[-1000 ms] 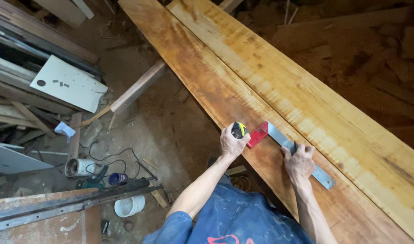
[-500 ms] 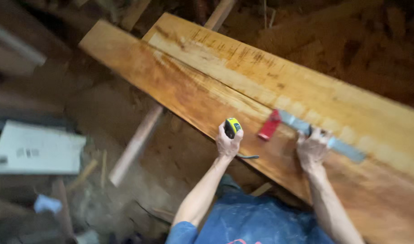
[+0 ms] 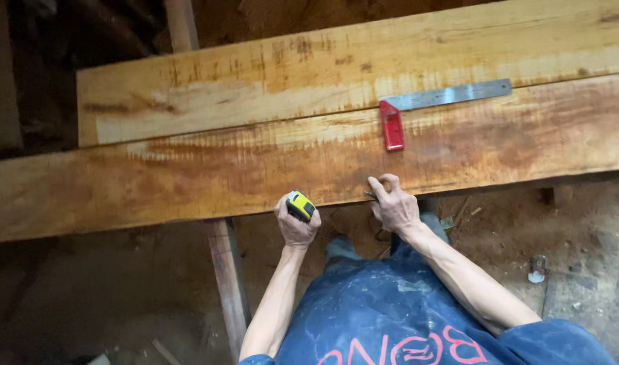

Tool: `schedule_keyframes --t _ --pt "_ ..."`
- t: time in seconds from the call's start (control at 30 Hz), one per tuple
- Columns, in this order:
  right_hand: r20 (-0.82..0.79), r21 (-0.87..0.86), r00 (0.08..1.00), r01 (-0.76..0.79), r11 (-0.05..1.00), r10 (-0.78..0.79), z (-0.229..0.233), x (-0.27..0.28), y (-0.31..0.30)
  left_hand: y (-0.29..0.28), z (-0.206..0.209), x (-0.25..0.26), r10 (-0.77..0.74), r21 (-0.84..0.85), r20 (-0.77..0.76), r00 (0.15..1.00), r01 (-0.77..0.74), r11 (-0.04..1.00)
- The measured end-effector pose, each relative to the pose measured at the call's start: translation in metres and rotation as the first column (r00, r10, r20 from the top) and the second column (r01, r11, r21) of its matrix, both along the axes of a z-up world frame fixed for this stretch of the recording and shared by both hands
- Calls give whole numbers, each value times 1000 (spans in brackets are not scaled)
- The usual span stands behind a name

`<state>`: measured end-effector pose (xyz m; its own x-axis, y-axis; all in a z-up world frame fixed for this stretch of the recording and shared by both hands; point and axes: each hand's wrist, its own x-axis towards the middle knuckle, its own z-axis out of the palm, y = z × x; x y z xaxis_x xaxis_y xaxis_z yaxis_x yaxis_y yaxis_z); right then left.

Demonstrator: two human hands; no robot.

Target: The person measures a long wooden plank with a tape measure and marks it with a pencil using a try square as a guide. The person repeatedly measures and marks multiple points along the plank's length.

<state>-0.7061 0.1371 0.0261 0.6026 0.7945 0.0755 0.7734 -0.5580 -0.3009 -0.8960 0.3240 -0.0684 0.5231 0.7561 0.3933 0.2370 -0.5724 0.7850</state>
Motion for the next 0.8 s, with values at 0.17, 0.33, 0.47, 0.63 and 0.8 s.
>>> schedule_keyframes --t 0.17,0.33,0.47,0.63,0.8 --pt "16 106 998 60 993 -62 -20 -3 -2 28 -4 15 -44 2 87 995 44 999" --pt "59 195 993 92 976 -105 -30 -9 0 39 1 18 -107 59 115 988 101 993" --pt "18 212 985 166 963 -173 -28 -14 -1 35 12 21 -64 87 75 995 57 995" --pt "-78 209 951 309 928 -299 -33 -33 -8 21 45 31 4 -98 26 1000 -1 995" --pt "-345 476 791 611 632 -505 -80 -61 -20 -10 86 56 15 -292 -113 993 -48 955"
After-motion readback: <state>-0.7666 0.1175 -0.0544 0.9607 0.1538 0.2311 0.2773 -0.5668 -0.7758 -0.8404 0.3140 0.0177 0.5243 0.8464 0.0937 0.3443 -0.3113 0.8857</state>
